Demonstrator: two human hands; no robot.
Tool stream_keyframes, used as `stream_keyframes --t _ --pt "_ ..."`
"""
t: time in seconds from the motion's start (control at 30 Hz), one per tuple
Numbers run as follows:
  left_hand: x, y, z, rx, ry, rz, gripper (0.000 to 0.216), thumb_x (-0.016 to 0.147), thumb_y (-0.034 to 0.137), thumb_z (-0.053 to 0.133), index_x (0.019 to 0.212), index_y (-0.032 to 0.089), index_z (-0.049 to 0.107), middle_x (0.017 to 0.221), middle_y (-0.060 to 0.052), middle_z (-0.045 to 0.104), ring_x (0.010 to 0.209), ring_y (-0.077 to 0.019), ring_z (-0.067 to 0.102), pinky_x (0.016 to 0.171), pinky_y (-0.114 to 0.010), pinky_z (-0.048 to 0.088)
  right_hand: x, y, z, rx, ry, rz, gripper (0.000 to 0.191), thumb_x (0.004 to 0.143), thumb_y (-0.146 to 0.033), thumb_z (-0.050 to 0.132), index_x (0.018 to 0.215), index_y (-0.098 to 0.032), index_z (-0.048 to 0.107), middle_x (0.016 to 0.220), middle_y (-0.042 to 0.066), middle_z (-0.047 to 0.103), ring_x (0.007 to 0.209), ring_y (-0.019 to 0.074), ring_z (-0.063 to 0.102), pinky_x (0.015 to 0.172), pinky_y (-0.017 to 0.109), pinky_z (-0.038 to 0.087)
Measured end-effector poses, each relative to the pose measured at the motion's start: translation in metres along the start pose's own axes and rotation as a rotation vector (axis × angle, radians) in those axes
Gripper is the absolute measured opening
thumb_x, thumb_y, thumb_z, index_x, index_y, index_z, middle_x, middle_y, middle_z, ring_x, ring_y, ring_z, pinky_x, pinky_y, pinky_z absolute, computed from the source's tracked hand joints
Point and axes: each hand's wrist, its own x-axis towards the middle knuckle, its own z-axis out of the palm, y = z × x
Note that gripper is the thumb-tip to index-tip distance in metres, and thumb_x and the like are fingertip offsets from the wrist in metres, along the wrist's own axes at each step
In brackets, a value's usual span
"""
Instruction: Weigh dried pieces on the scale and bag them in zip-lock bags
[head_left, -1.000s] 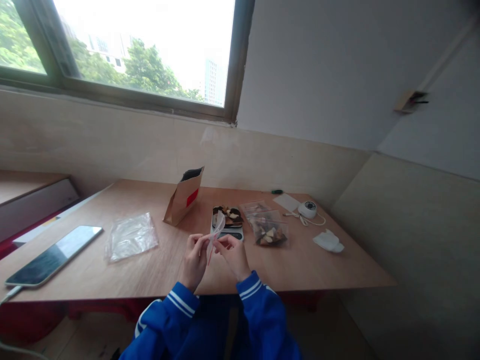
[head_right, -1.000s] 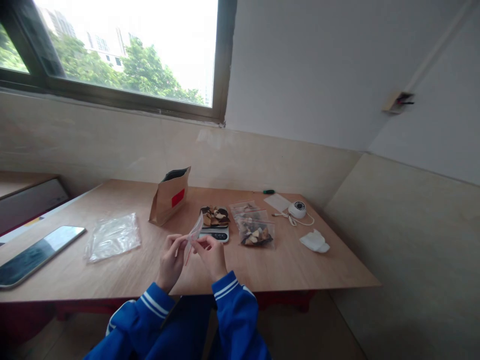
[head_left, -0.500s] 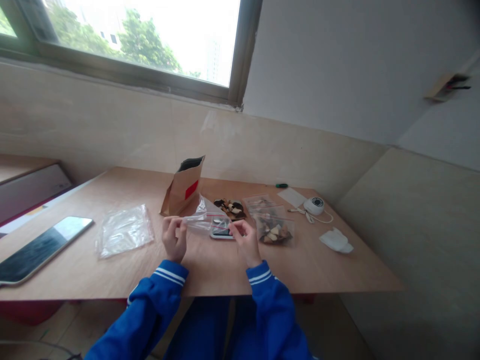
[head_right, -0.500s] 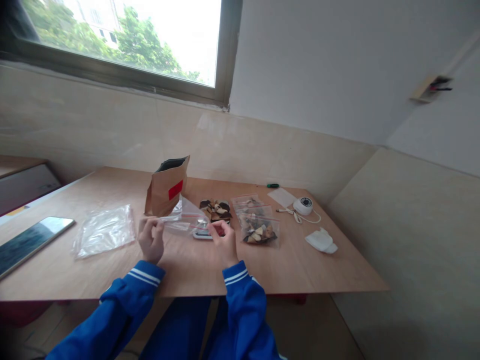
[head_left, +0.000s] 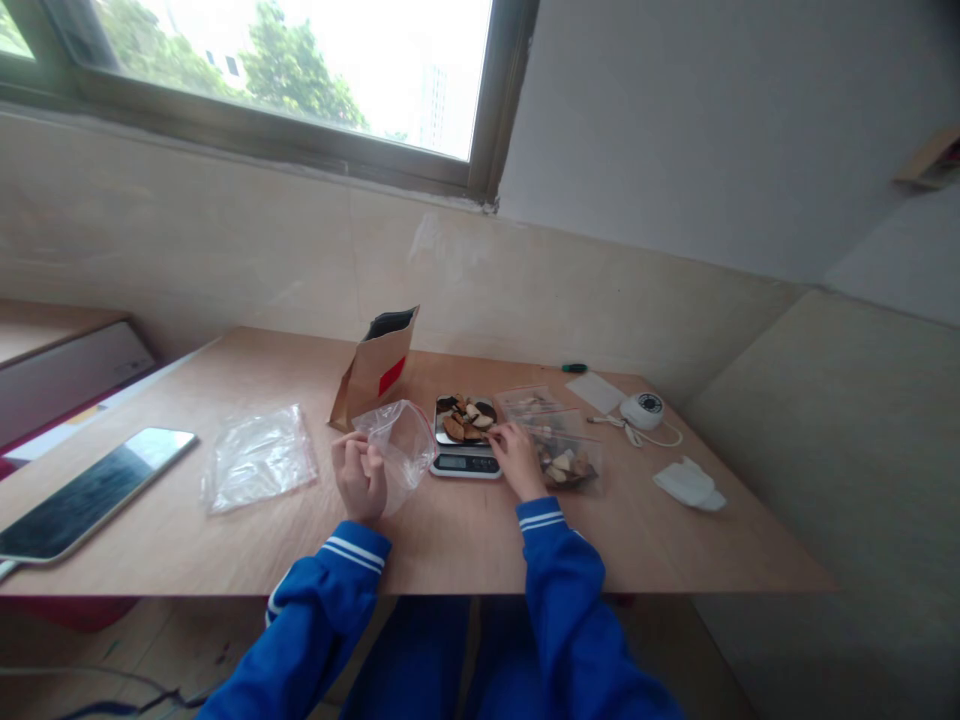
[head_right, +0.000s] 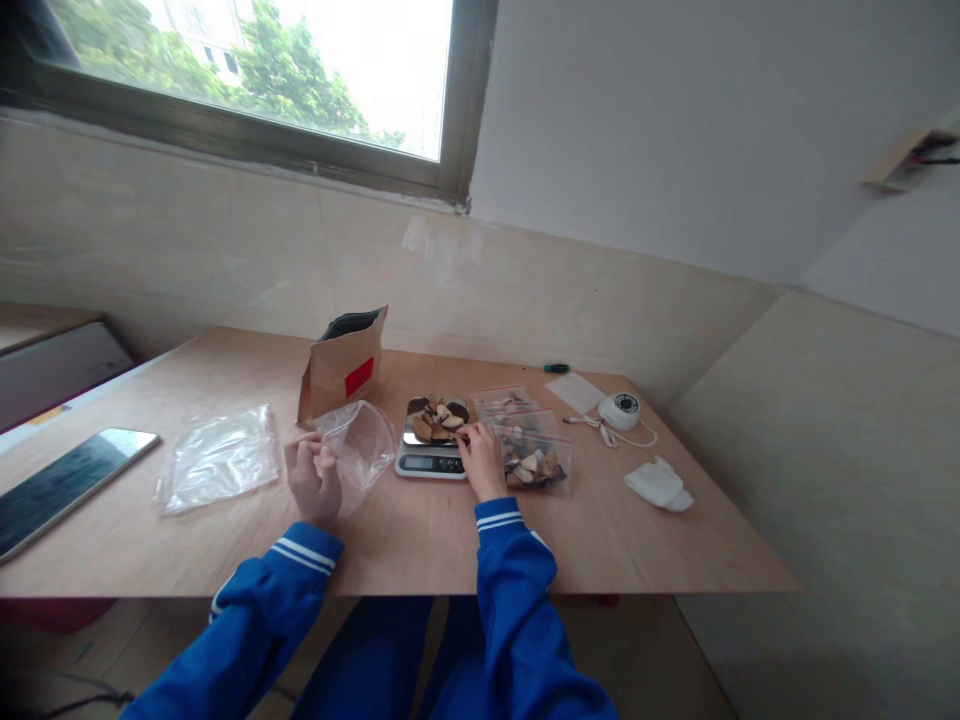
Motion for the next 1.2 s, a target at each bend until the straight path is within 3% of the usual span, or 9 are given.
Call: stream_keyframes --t 0.17,0.3,0.4,0.5,0.63,0.77,0.93,1.2 --pt "-0.002 0.001 0.002 -0.048 -0.040 -0.021 0.019 0.087 0.030 0.039 0.071 0.020 0.042 0.102 -0.011 0.057 0.098 -0.0206 0.057 0.086 -0.038 0.045 0.000 -0.010 -0.012 0.017 0.041 0.034 0.015 0.085 -0.021 0.050 0.086 -0.019 0.065 0.086 0.007 0.064 0.084 0.0231 0.057 0.077 0.035 0.043" --pt "-0.001 0.006 0.003 -0.097 -0.114 -0.017 0.017 0.087 0.030 0.040 0.073 0.020 0.042 0.109 -0.011 0.060 0.103 -0.0212 0.058 0.087 -0.038 0.046 0.004 -0.055 -0.026 0.256 0.167 0.055 0.018 0.085 -0.029 0.052 0.090 -0.019 0.065 0.084 0.006 0.066 0.078 0.0200 0.058 0.075 0.032 0.045" --pt "-0.002 0.008 0.003 -0.096 -0.152 -0.039 0.016 0.087 0.030 0.040 0.075 0.020 0.043 0.110 -0.011 0.061 0.100 -0.0209 0.060 0.084 -0.037 0.048 0.008 -0.096 -0.029 0.450 0.125 0.053 0.022 0.085 -0.033 0.053 0.098 -0.020 0.064 0.086 0.004 0.066 0.076 0.0173 0.059 0.075 0.030 0.047" --pt "-0.004 0.005 0.002 -0.069 -0.158 -0.071 0.016 0.087 0.030 0.041 0.076 0.020 0.045 0.108 -0.011 0.063 0.097 -0.0204 0.062 0.080 -0.034 0.049 0.013 -0.114 -0.021 0.498 0.072 -0.015 0.025 0.085 -0.031 0.054 0.106 -0.021 0.062 0.092 0.005 0.066 0.086 0.0185 0.060 0.082 0.031 0.047" --pt "-0.007 0.000 0.002 -0.039 -0.113 -0.146 0.016 0.087 0.031 0.041 0.080 0.019 0.049 0.104 -0.010 0.064 0.088 -0.0187 0.063 0.073 -0.031 0.050 0.012 -0.091 -0.004 0.384 0.157 0.013 0.022 0.089 -0.024 0.044 0.102 -0.019 0.062 0.102 0.009 0.060 0.099 0.0215 0.055 0.089 0.035 0.045" --pt "-0.007 0.001 0.003 -0.024 -0.097 -0.172 0.016 0.086 0.031 0.041 0.080 0.019 0.050 0.104 -0.011 0.065 0.085 -0.0187 0.063 0.071 -0.030 0.050 0.004 -0.065 0.017 0.214 0.120 0.049 0.024 0.087 -0.024 0.045 0.104 -0.018 0.062 0.104 0.012 0.056 0.104 0.0255 0.052 0.092 0.041 0.043" --pt "-0.007 0.001 0.002 -0.027 -0.116 -0.183 0.015 0.086 0.030 0.041 0.081 0.019 0.050 0.101 -0.010 0.065 0.077 -0.0164 0.063 0.066 -0.029 0.050 -0.001 -0.060 0.039 0.088 0.130 0.047 0.028 0.085 -0.024 0.049 0.110 -0.019 0.060 0.104 0.013 0.055 0.101 0.0277 0.051 0.089 0.045 0.043" --pt "-0.006 0.005 0.001 -0.057 -0.164 -0.201 0.016 0.085 0.031 0.041 0.077 0.019 0.048 0.101 -0.010 0.066 0.070 -0.0144 0.065 0.056 -0.025 0.048 0.003 -0.051 0.037 0.096 0.109 0.011 0.027 0.084 -0.012 0.047 0.104 -0.020 0.063 0.100 0.011 0.063 0.096 0.0260 0.055 0.085 0.040 0.046"
